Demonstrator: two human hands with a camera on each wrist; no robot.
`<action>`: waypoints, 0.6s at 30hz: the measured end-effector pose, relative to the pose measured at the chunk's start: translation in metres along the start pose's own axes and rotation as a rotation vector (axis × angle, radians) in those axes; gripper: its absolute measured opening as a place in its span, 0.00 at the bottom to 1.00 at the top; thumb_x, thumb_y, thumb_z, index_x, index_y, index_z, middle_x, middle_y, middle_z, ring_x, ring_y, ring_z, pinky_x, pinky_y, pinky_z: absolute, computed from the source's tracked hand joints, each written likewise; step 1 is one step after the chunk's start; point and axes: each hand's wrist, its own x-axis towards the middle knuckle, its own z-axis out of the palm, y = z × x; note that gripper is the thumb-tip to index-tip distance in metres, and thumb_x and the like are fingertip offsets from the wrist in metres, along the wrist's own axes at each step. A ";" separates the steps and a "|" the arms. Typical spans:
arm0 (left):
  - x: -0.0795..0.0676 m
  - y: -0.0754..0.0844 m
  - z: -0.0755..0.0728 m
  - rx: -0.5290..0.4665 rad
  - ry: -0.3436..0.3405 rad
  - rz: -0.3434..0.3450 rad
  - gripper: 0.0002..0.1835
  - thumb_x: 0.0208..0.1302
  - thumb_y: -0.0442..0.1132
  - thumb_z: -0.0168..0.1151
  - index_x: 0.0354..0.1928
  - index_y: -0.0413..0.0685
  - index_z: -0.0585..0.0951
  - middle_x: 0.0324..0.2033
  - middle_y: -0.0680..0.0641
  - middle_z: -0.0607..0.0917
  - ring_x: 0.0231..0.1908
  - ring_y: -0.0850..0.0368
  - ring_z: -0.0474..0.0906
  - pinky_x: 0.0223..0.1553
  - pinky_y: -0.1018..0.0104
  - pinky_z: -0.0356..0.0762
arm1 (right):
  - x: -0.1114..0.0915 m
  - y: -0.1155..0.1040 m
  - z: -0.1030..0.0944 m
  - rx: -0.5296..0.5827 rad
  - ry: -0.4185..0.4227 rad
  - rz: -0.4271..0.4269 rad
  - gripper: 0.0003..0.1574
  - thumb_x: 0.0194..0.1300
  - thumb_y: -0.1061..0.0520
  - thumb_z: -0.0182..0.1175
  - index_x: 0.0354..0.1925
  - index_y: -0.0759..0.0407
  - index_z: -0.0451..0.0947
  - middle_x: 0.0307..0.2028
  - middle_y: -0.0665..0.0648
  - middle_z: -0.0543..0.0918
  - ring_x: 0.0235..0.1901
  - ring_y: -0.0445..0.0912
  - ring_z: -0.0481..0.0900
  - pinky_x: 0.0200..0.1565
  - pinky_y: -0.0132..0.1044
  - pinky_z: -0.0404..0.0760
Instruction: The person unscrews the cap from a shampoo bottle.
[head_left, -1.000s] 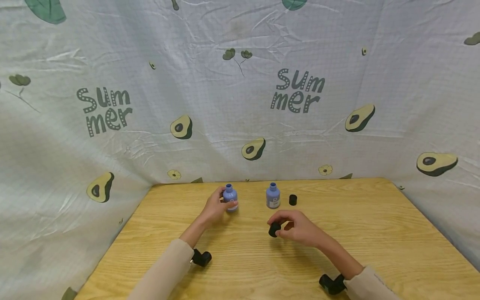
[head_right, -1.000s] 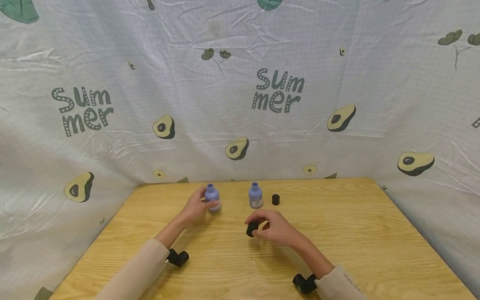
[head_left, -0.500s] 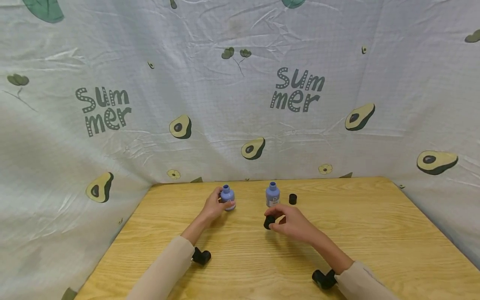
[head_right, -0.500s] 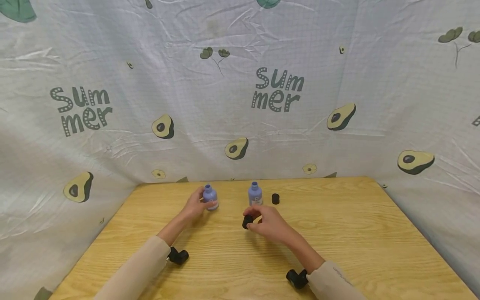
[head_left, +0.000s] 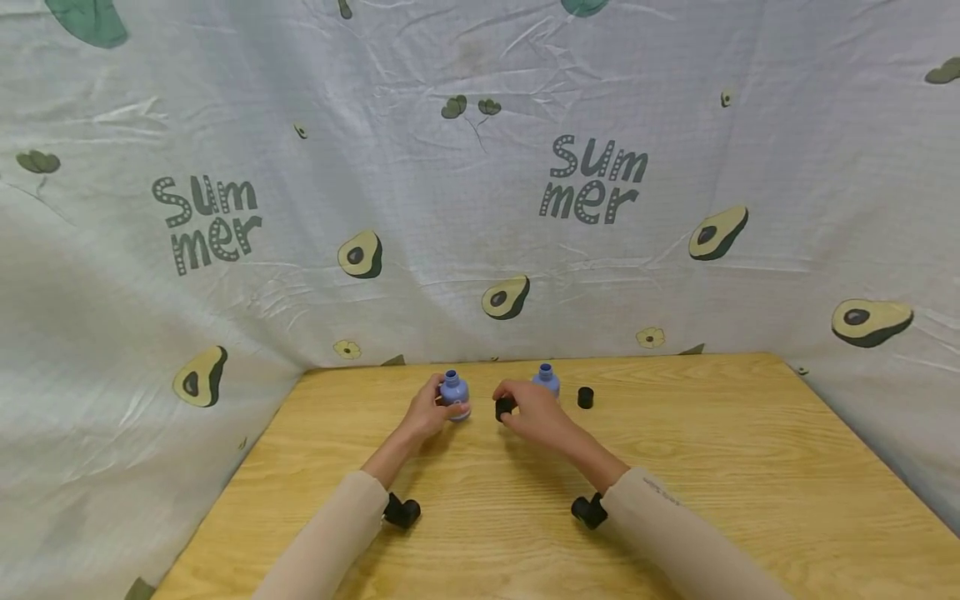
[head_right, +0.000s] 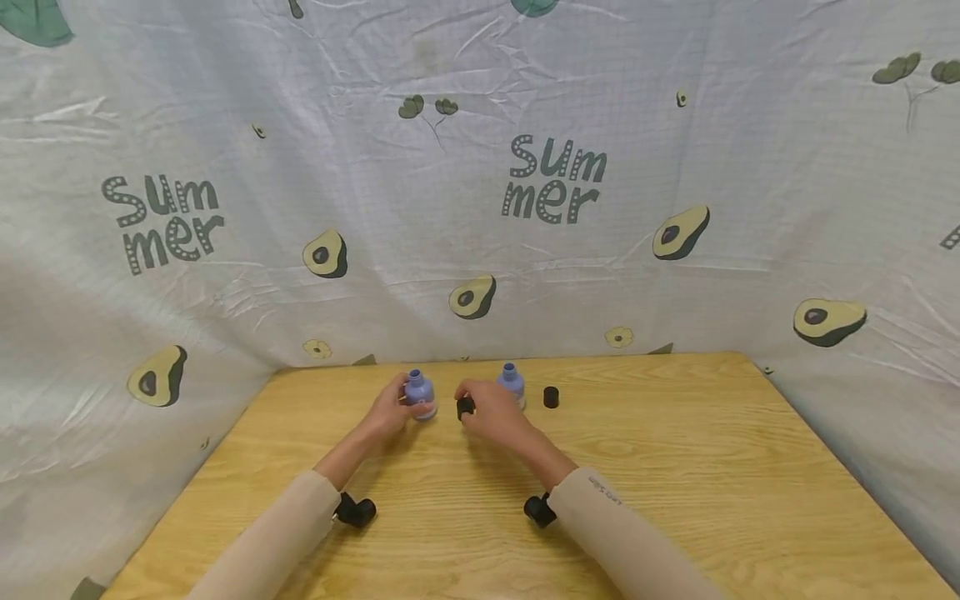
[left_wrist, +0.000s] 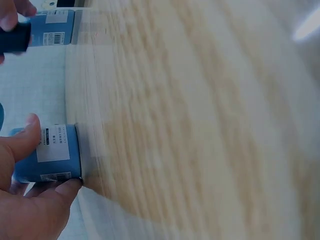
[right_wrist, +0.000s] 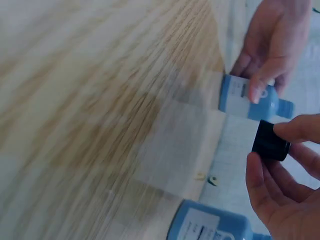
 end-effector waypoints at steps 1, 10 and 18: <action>0.000 0.000 0.000 0.005 -0.001 0.004 0.30 0.70 0.35 0.68 0.70 0.38 0.68 0.69 0.30 0.73 0.71 0.32 0.69 0.71 0.40 0.69 | 0.004 0.000 0.003 -0.011 -0.004 0.008 0.17 0.66 0.64 0.68 0.53 0.62 0.83 0.47 0.58 0.88 0.47 0.51 0.85 0.53 0.50 0.84; -0.001 0.001 -0.003 0.027 -0.011 0.015 0.30 0.69 0.35 0.69 0.69 0.38 0.69 0.67 0.30 0.75 0.70 0.33 0.71 0.70 0.40 0.69 | 0.031 0.004 0.023 -0.044 0.012 0.097 0.18 0.67 0.62 0.66 0.55 0.63 0.81 0.51 0.61 0.87 0.52 0.54 0.84 0.56 0.49 0.83; -0.002 0.001 -0.004 0.034 -0.014 0.009 0.30 0.69 0.35 0.69 0.69 0.39 0.69 0.67 0.31 0.75 0.70 0.34 0.71 0.71 0.40 0.68 | 0.041 0.003 0.033 -0.098 0.021 0.143 0.17 0.65 0.65 0.62 0.53 0.64 0.80 0.51 0.62 0.86 0.50 0.53 0.83 0.55 0.49 0.82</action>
